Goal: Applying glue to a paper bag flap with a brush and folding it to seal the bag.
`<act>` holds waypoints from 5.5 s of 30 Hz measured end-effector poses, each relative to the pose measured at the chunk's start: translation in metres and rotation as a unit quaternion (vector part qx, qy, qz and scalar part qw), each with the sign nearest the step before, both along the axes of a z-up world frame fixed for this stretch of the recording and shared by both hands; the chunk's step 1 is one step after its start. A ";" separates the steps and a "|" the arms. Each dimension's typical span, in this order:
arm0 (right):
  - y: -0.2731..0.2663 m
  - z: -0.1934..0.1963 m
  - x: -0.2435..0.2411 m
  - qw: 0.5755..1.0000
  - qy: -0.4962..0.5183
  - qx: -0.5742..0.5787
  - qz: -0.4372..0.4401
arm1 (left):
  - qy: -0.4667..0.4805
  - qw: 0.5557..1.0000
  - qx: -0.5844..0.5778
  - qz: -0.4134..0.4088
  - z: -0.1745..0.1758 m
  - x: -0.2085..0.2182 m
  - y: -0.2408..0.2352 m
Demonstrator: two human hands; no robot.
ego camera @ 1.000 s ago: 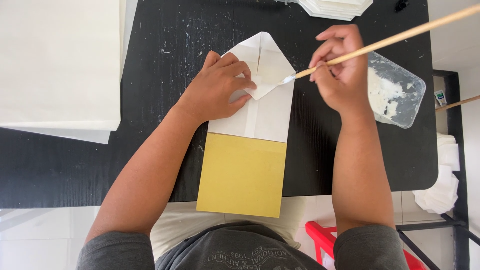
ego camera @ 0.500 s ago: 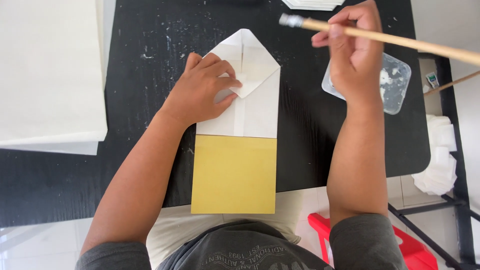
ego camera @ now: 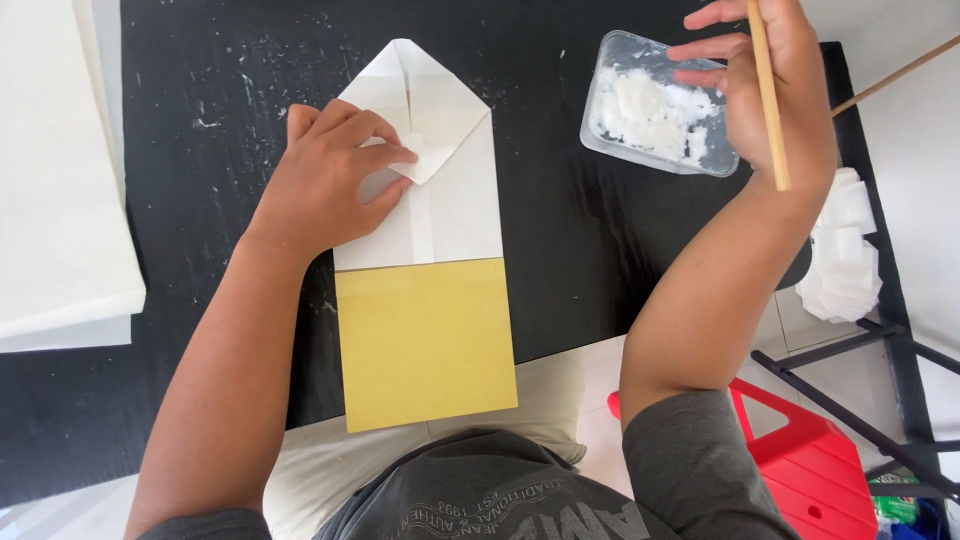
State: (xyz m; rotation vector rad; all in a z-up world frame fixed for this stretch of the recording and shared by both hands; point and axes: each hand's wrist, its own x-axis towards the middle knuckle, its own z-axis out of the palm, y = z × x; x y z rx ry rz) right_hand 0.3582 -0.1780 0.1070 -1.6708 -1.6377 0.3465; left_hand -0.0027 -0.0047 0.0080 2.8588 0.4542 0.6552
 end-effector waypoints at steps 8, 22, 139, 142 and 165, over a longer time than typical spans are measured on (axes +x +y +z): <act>0.004 -0.014 0.010 0.989 0.065 -0.076 -0.111 | -0.005 1.000 -0.008 0.002 -0.002 0.000 -0.001; 0.000 0.000 0.002 0.887 0.015 -0.336 -0.315 | 0.015 1.000 -0.021 0.010 0.001 0.001 -0.002; 0.081 -0.070 -0.134 0.986 -0.082 -0.066 0.127 | -0.044 0.993 0.059 0.092 -0.027 0.018 0.015; 0.080 -0.070 -0.127 0.978 -0.094 -0.098 0.156 | 0.013 0.987 0.116 0.107 -0.024 0.014 0.010; 0.071 -0.065 -0.113 0.946 -0.110 -0.224 0.205 | 0.182 0.957 -0.002 0.226 0.010 0.002 -0.011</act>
